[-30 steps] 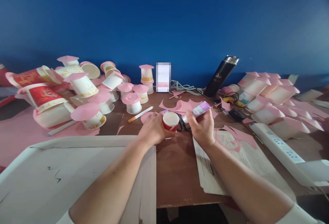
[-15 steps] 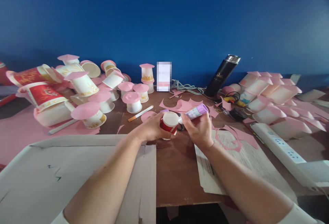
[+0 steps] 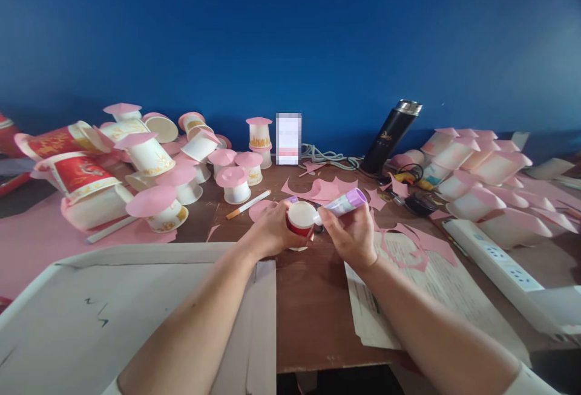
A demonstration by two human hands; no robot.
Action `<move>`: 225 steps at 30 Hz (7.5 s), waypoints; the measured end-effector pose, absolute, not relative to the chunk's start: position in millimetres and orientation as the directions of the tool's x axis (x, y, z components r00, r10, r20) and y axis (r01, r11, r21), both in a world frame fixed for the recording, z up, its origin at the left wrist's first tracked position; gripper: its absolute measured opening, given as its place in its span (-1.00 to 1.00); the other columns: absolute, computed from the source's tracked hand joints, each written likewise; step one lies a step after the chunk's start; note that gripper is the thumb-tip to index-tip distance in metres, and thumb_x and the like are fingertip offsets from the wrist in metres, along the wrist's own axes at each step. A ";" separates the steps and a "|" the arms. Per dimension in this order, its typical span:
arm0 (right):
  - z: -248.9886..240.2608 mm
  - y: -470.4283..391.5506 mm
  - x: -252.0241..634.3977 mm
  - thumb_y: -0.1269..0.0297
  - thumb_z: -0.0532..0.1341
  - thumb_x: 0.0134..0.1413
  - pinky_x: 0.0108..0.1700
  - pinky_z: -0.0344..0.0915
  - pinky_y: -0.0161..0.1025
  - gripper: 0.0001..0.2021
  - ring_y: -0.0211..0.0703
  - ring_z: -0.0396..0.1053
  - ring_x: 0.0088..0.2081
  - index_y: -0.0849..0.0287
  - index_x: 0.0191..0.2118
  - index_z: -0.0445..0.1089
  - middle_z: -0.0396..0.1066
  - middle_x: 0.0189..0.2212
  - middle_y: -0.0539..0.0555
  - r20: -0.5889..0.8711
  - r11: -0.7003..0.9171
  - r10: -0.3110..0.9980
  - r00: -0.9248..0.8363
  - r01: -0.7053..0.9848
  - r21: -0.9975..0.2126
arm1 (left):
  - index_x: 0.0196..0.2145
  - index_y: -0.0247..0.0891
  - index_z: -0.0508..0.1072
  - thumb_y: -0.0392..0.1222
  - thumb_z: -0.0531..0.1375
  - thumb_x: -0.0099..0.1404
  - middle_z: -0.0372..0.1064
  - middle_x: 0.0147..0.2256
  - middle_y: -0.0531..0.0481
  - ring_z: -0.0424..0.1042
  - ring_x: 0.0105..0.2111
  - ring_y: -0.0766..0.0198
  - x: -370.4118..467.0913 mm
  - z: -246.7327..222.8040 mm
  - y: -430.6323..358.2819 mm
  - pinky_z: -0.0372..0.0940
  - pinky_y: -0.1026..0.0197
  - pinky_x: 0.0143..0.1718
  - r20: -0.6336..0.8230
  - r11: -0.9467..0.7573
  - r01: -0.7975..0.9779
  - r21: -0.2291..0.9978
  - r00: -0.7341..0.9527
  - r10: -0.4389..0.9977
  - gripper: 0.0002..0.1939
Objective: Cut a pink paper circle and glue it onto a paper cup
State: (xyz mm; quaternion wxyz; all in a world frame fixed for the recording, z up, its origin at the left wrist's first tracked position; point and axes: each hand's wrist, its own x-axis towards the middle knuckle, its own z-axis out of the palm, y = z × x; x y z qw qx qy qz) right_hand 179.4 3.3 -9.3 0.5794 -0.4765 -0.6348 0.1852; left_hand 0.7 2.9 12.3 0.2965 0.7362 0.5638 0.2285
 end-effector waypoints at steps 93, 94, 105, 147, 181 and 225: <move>-7.5 36.0 185.6 0.11 0.36 -0.02 -0.57 0.19 -0.41 -0.69 -0.42 0.05 -0.62 0.18 -0.49 0.28 0.18 -0.64 -0.14 -0.104 -0.067 0.994 0.014 -0.681 -0.729 | -0.27 -0.13 0.58 -0.10 0.16 0.27 0.45 -0.29 -0.02 0.40 -0.22 0.19 -29.7 -3.4 43.1 0.26 0.17 -0.17 0.397 -0.337 0.748 0.572 0.108 0.912 -0.80; -8.0 36.1 185.6 0.11 0.35 -0.01 -0.57 0.19 -0.41 -0.69 -0.41 0.05 -0.62 0.18 -0.49 0.28 0.18 -0.65 -0.14 -0.102 -0.070 0.995 0.006 -0.681 -0.729 | -0.21 -0.12 0.58 -0.07 0.17 0.27 0.43 -0.28 -0.03 0.39 -0.20 0.18 -26.5 -6.8 45.4 0.26 0.15 -0.15 0.386 -0.359 0.746 0.560 0.149 0.910 -0.78; -9.3 37.0 183.7 0.15 0.36 0.00 -0.56 0.22 -0.42 -0.76 -0.40 0.14 -0.61 0.18 -0.45 0.34 0.23 -0.66 -0.13 -0.087 -0.133 0.991 -0.101 -0.711 -0.690 | -0.19 -0.19 0.54 -0.09 0.20 0.26 0.41 -0.27 -0.06 0.38 -0.22 0.15 -19.8 -18.2 52.4 0.28 0.09 -0.16 0.452 -0.375 0.805 0.459 0.151 0.879 -0.78; 21.2 11.1 188.8 0.28 0.39 -0.07 -0.32 0.35 -0.32 -0.76 -0.27 0.40 -0.41 0.10 -0.20 0.48 0.49 -0.42 0.00 0.178 0.055 0.970 -0.164 -0.566 -0.823 | 0.11 -0.20 0.31 -0.29 0.24 0.23 0.48 -0.13 -0.09 0.39 -0.13 0.16 -6.2 27.3 1.2 0.20 0.03 -0.01 0.845 -0.684 0.729 -0.032 0.385 0.371 -0.52; 16.1 12.7 183.6 0.23 0.40 -0.07 -0.35 0.26 -0.31 -0.88 -0.28 0.31 -0.47 0.12 -0.41 0.51 0.44 -0.51 -0.03 0.122 -0.014 0.968 -0.219 -0.533 -0.846 | 0.11 -0.20 0.29 -0.32 0.20 0.26 0.46 -0.14 -0.12 0.41 -0.14 0.14 5.3 18.0 -6.9 0.30 -0.02 -0.02 0.865 -0.724 0.679 0.122 0.284 0.412 -0.54; -14.6 43.2 198.2 0.34 0.34 0.00 -0.57 0.19 -0.50 -0.88 -0.47 0.16 -0.57 0.26 -0.39 0.41 0.27 -0.53 -0.06 -0.273 -0.394 0.917 -0.292 -0.549 -0.737 | -0.17 -0.35 0.40 -0.08 0.26 0.03 0.31 -0.07 -0.38 0.33 -0.03 -0.18 -40.6 7.9 18.4 0.23 0.03 -0.06 -0.030 0.134 0.958 0.254 -0.130 0.991 -0.58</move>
